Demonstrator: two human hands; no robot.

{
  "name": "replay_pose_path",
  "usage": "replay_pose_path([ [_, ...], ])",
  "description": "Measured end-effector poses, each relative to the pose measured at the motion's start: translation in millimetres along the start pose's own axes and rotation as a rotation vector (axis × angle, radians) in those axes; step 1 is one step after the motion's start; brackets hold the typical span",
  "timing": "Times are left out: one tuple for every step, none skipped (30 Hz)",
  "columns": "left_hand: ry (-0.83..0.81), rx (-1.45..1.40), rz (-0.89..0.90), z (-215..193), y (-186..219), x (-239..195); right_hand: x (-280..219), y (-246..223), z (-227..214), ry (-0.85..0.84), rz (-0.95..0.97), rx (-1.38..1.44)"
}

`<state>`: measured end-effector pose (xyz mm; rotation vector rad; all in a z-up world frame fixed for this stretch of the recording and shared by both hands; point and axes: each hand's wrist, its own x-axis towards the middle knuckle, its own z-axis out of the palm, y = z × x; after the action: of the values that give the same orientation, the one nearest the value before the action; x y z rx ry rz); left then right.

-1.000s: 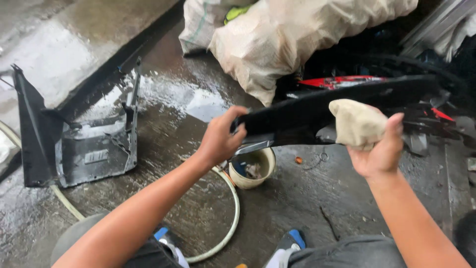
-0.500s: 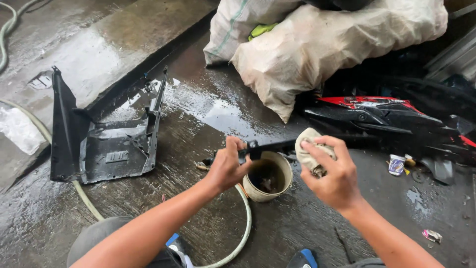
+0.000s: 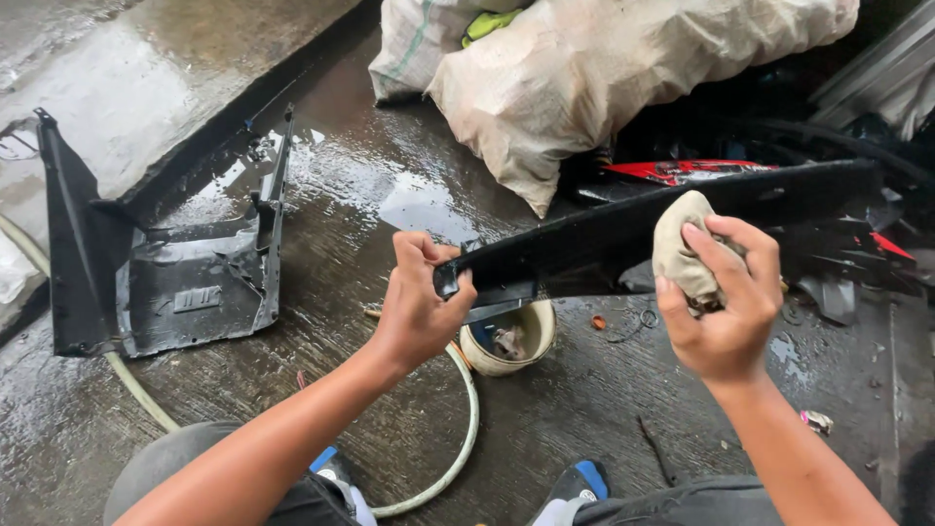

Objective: The person cleans a black car floor mat and a black plastic car part using a cloth and water from a bucket. The person scrubs the mat, then wipes the plastic part, and finally places the mat back on the floor.

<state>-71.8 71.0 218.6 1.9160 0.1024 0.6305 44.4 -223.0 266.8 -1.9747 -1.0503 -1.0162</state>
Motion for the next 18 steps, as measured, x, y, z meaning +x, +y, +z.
replay_pose_path([
  [-0.006,-0.003,-0.002,5.8,-5.9,-3.8,-2.2,-1.3,1.6,-0.002,0.005,-0.004],
  [-0.029,-0.007,0.002,11.4,-11.3,-7.2,-3.1,-1.8,3.6,-0.023,0.007,0.011],
  [-0.051,-0.012,0.006,16.7,-16.2,-10.8,-3.7,-2.7,5.3,-0.044,0.010,0.026],
  [-0.049,-0.011,0.009,18.5,-17.6,-14.2,-4.8,-3.8,6.8,-0.042,0.008,0.027],
  [-0.056,-0.017,-0.008,20.0,-18.8,-17.6,-5.6,-5.1,8.1,-0.053,0.009,0.023],
  [-0.061,-0.022,-0.023,21.0,-20.3,-20.1,-5.7,-6.0,10.6,-0.063,0.009,0.020],
  [-0.057,-0.019,-0.019,21.8,-20.3,-23.0,-3.0,-10.7,10.0,-0.058,0.005,0.022],
  [-0.059,-0.013,-0.031,22.1,-20.2,-25.6,0.2,-15.2,9.9,-0.066,-0.037,-0.012],
  [-0.060,-0.006,-0.043,22.0,-20.3,-28.4,3.2,-20.1,10.0,-0.073,-0.079,-0.046],
  [-0.051,-0.002,-0.040,23.2,-19.2,-29.7,3.2,-22.7,12.1,-0.070,-0.087,-0.039],
  [-0.053,-0.008,-0.057,24.2,-18.5,-31.1,3.0,-25.5,14.5,-0.093,-0.113,-0.130],
  [-0.059,-0.015,-0.079,25.7,-17.7,-34.3,1.2,-28.9,15.8,-0.119,-0.134,-0.221],
  [-0.053,-0.011,-0.080,27.0,-18.4,-36.3,2.6,-33.4,18.3,-0.119,-0.138,-0.215],
  [-0.052,-0.025,-0.096,28.6,-19.0,-38.2,4.5,-37.8,20.3,-0.147,-0.138,-0.214],
  [-0.051,-0.038,-0.112,30.0,-19.5,-39.9,6.6,-42.3,22.3,-0.175,-0.138,-0.213],
  [-0.048,-0.038,-0.110,29.6,-20.1,-40.0,9.2,-52.4,26.1,-0.173,-0.141,-0.213],
  [-0.045,-0.044,-0.116,29.1,-20.3,-40.2,11.9,-62.6,29.7,-0.190,-0.142,-0.203],
  [-0.038,-0.051,-0.120,29.0,-20.3,-39.8,15.3,-72.4,33.2,-0.207,-0.146,-0.192],
])
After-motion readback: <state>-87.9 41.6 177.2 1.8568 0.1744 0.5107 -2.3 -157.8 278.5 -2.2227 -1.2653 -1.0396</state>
